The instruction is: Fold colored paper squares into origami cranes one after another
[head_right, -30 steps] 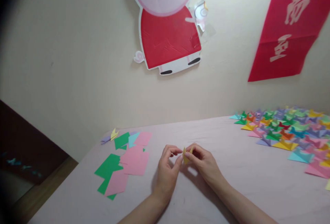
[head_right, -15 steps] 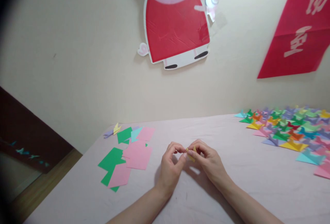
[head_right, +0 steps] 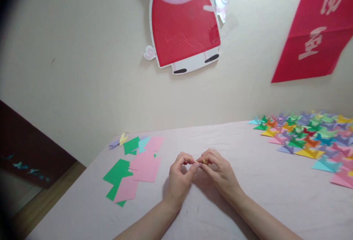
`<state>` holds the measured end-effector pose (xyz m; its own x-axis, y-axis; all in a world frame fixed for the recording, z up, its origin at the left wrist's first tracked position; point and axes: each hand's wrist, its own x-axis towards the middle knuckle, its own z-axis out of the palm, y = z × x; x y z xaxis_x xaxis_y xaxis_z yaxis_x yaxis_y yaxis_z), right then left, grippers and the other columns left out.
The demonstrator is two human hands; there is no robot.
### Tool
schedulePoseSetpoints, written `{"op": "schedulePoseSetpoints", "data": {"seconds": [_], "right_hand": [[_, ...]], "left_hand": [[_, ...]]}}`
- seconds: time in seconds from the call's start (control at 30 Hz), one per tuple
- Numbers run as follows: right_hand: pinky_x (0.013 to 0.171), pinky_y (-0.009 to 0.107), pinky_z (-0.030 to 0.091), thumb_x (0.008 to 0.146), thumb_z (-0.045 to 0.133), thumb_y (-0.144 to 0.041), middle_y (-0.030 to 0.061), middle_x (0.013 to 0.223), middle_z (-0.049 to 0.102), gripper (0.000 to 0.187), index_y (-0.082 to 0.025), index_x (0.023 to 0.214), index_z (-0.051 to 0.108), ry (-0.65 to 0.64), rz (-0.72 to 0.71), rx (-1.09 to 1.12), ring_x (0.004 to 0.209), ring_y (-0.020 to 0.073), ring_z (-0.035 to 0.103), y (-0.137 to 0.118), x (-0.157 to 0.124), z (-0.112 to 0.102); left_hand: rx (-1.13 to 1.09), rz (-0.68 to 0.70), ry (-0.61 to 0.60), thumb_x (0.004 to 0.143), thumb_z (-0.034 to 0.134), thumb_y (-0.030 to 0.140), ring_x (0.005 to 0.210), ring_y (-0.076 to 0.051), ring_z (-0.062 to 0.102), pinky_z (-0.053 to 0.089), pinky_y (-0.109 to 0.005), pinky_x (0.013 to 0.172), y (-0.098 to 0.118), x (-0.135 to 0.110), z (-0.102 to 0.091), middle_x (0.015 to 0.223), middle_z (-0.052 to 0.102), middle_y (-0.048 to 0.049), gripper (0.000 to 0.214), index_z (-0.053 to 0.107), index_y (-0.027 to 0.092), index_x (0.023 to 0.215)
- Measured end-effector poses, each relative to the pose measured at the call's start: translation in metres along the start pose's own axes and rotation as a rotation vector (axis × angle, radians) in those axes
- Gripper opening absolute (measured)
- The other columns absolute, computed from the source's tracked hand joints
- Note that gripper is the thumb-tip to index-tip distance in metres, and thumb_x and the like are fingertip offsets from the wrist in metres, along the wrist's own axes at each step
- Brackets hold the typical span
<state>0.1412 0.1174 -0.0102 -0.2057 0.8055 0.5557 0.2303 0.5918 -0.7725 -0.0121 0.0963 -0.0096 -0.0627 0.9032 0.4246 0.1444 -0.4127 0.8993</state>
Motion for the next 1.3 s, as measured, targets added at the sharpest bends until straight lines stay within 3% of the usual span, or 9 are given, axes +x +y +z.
{"op": "schedulePoseSetpoints", "data": {"seconds": [0.23,0.5,0.67,0.83,0.97,1.17,1.3], "right_hand": [[0.069,0.029,0.048,0.096,0.055,-0.036,0.0024,0.077,0.062,0.021,-0.026,0.082,0.067,-0.011,-0.140,-0.159,0.078,0.0196,0.058,-0.004,0.001,0.000],[0.068,0.031,0.047,0.094,0.058,-0.026,0.0028,0.077,0.064,0.014,-0.026,0.085,0.069,0.024,-0.226,-0.266,0.077,0.0199,0.056,0.000,0.001,-0.002],[0.068,0.033,0.047,0.092,0.059,-0.026,0.0035,0.077,0.064,0.013,-0.027,0.085,0.071,0.014,-0.203,-0.274,0.076,0.0208,0.056,-0.001,0.002,-0.002],[0.068,0.033,0.047,0.091,0.059,-0.026,0.0035,0.076,0.065,0.014,-0.027,0.085,0.071,0.011,-0.197,-0.273,0.076,0.0207,0.056,-0.001,0.003,-0.003],[0.069,0.032,0.047,0.091,0.060,-0.025,0.0034,0.077,0.065,0.012,-0.027,0.085,0.071,0.012,-0.209,-0.264,0.077,0.0206,0.056,0.000,0.003,-0.004],[0.069,0.033,0.046,0.091,0.060,-0.026,0.0034,0.076,0.065,0.013,-0.026,0.083,0.070,0.013,-0.200,-0.262,0.077,0.0209,0.056,-0.001,0.002,-0.004],[0.068,0.033,0.047,0.091,0.059,-0.027,0.0034,0.075,0.065,0.014,-0.027,0.084,0.071,-0.006,-0.180,-0.227,0.076,0.0210,0.057,-0.003,0.003,-0.005]], "left_hand": [[0.024,0.011,0.029,0.086,0.062,0.024,0.074,-0.015,0.053,0.038,-0.027,0.070,-0.002,0.000,0.000,0.074,0.057,0.0018,0.016,0.058,0.020,0.071],[-0.005,-0.174,-0.029,0.083,0.061,0.032,0.071,-0.015,0.051,0.037,-0.027,0.065,-0.006,0.000,0.001,0.073,0.058,0.0006,0.018,0.061,0.019,0.071],[-0.093,-0.241,-0.038,0.081,0.062,0.037,0.067,-0.015,0.046,0.036,-0.027,0.065,-0.005,0.002,0.001,0.070,0.057,0.0010,0.021,0.063,0.018,0.071],[-0.307,-0.456,-0.118,0.070,0.071,0.045,0.066,-0.014,0.046,0.035,-0.026,0.066,0.001,0.010,-0.002,0.066,0.056,0.0009,0.030,0.062,0.017,0.067],[-0.329,-0.528,-0.168,0.068,0.074,0.045,0.058,-0.011,0.043,0.032,-0.025,0.060,0.006,0.014,-0.005,0.061,0.053,0.0015,0.032,0.061,0.017,0.064],[-0.496,-0.636,-0.176,0.061,0.078,0.037,0.061,-0.010,0.046,0.036,-0.023,0.064,0.008,0.014,-0.006,0.064,0.055,0.0013,0.026,0.062,0.016,0.066],[-0.546,-0.684,-0.239,0.060,0.077,0.040,0.061,-0.011,0.048,0.038,-0.024,0.062,0.008,0.016,-0.007,0.066,0.056,-0.0007,0.030,0.062,0.015,0.067]]}}
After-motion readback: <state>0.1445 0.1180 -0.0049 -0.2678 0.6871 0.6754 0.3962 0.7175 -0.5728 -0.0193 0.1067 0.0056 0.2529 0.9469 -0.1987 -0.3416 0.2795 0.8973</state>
